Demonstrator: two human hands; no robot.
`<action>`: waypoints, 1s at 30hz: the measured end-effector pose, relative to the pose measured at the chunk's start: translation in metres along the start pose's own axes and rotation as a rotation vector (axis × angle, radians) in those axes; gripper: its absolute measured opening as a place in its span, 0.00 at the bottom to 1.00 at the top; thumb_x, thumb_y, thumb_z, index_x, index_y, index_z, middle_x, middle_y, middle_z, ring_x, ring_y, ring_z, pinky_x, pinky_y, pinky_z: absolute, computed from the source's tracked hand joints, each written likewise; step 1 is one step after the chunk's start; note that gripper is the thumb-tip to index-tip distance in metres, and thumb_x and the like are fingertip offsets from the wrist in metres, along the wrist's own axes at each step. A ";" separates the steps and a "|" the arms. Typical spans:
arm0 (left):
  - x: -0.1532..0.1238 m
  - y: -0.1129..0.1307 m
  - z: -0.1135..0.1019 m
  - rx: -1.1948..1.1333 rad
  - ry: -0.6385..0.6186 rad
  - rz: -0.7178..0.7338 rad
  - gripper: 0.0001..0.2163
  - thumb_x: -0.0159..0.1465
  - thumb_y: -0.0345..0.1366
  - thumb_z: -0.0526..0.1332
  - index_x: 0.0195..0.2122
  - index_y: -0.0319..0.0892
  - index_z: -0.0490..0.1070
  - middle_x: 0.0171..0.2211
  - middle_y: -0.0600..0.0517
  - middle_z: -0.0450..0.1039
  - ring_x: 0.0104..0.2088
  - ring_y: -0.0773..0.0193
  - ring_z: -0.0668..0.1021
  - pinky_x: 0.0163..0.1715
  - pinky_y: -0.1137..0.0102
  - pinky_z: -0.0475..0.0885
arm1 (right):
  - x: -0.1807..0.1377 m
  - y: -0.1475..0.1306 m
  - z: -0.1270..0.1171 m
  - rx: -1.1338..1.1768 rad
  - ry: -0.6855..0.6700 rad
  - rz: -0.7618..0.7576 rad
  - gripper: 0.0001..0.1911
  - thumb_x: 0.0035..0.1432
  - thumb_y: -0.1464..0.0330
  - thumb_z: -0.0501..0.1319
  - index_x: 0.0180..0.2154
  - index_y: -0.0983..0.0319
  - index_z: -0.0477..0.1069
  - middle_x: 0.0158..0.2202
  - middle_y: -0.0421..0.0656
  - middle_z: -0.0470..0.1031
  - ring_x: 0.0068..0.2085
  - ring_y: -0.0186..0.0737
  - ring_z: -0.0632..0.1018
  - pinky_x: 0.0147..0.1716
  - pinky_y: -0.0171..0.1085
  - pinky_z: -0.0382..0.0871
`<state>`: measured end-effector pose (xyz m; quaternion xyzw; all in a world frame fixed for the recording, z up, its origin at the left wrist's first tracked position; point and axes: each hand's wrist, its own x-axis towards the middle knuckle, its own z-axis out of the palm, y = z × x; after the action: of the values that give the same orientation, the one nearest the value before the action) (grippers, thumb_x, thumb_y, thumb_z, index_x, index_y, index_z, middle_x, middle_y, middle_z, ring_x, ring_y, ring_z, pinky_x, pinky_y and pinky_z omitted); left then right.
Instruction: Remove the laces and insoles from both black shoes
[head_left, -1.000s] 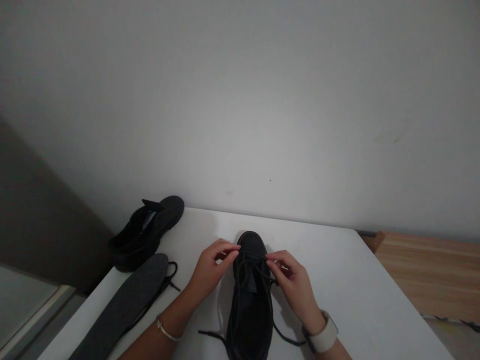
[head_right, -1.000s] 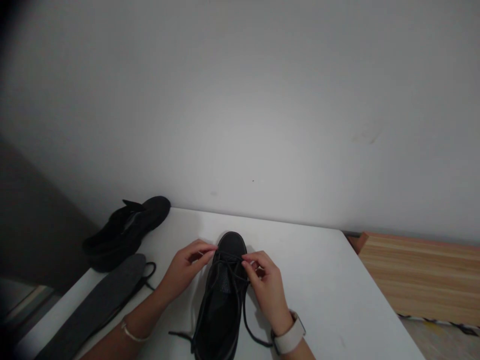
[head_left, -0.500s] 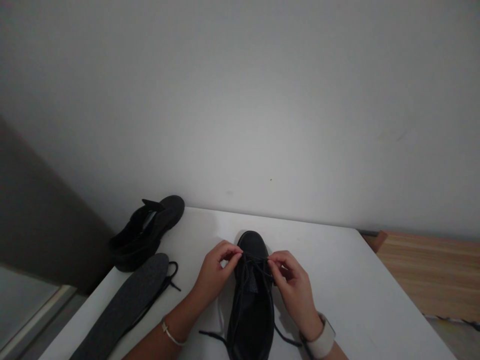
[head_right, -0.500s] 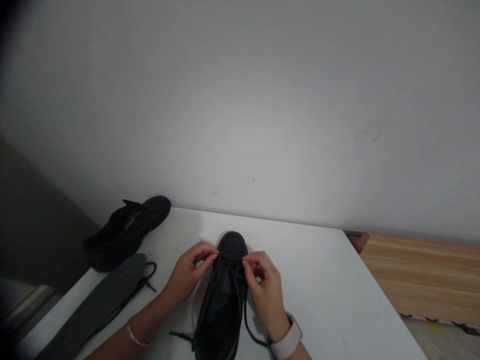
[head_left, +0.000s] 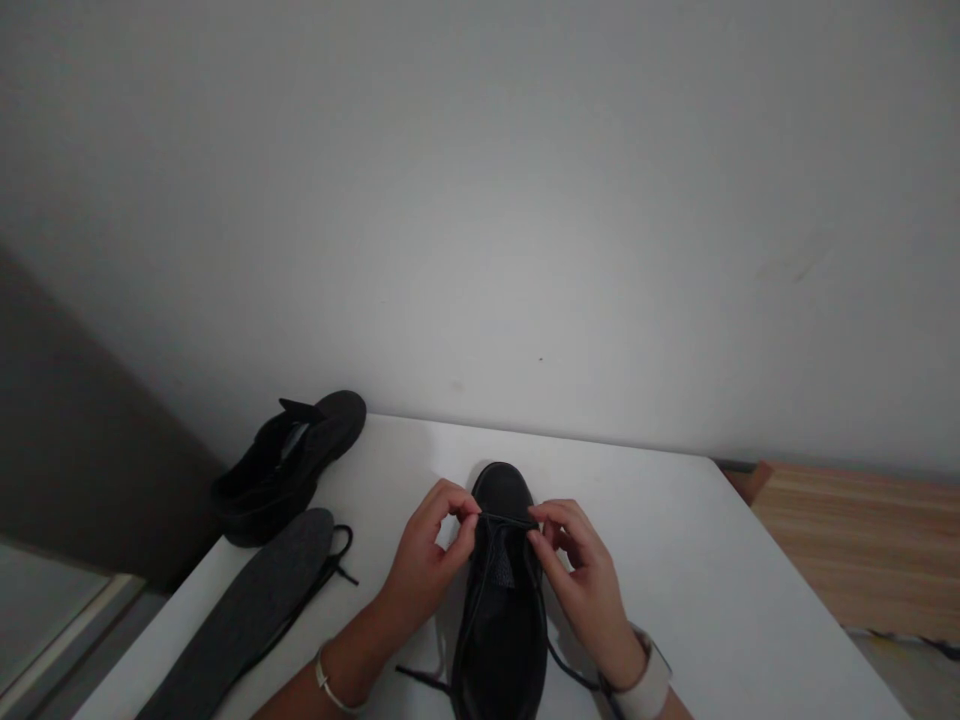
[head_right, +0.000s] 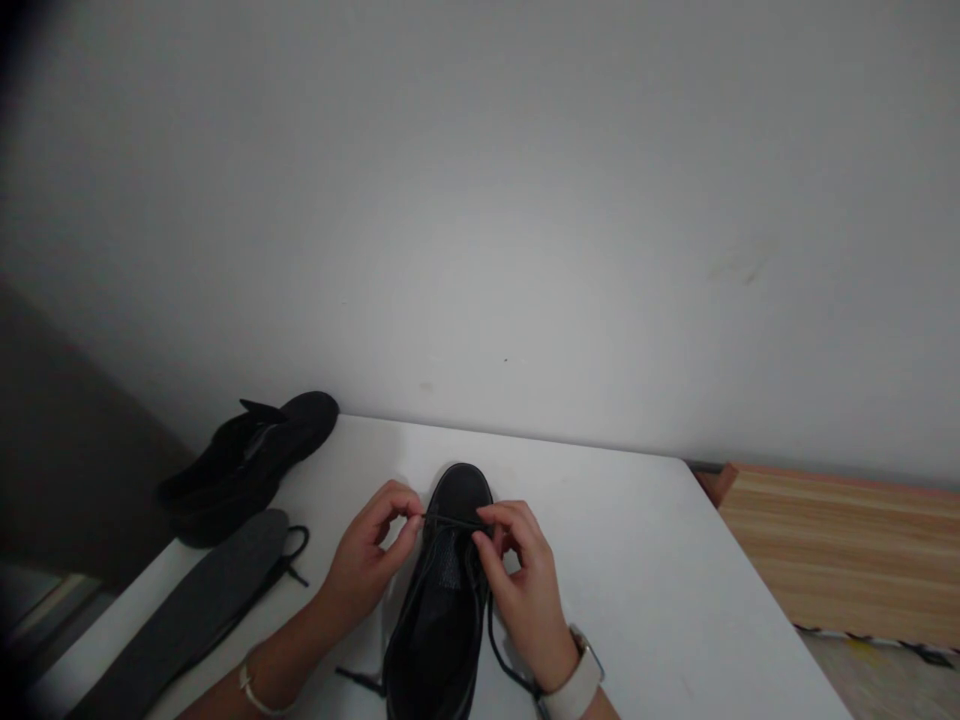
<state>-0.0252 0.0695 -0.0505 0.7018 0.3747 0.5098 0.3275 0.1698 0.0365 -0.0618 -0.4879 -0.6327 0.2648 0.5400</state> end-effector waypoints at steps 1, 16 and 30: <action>-0.001 0.001 0.001 -0.006 -0.009 0.007 0.05 0.65 0.28 0.55 0.34 0.43 0.68 0.33 0.52 0.68 0.35 0.62 0.73 0.37 0.69 0.68 | 0.000 -0.001 0.000 -0.004 -0.005 -0.013 0.07 0.64 0.68 0.61 0.45 0.57 0.74 0.38 0.44 0.71 0.33 0.39 0.72 0.33 0.38 0.68; -0.003 0.006 0.001 -0.032 -0.075 0.062 0.05 0.66 0.27 0.58 0.36 0.44 0.70 0.33 0.52 0.70 0.36 0.63 0.74 0.37 0.69 0.69 | 0.000 -0.014 -0.003 0.072 -0.086 0.014 0.06 0.65 0.65 0.60 0.36 0.58 0.75 0.35 0.43 0.74 0.34 0.39 0.73 0.33 0.37 0.66; -0.004 -0.015 0.000 0.010 -0.142 -0.108 0.13 0.71 0.37 0.55 0.55 0.44 0.68 0.53 0.44 0.73 0.56 0.54 0.73 0.59 0.56 0.66 | 0.043 -0.004 -0.006 0.312 0.125 0.222 0.14 0.61 0.56 0.64 0.32 0.61 0.71 0.27 0.37 0.69 0.24 0.32 0.68 0.25 0.33 0.63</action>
<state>-0.0293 0.0737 -0.0649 0.7166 0.3903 0.4382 0.3770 0.1772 0.0730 -0.0382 -0.4805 -0.4916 0.3870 0.6146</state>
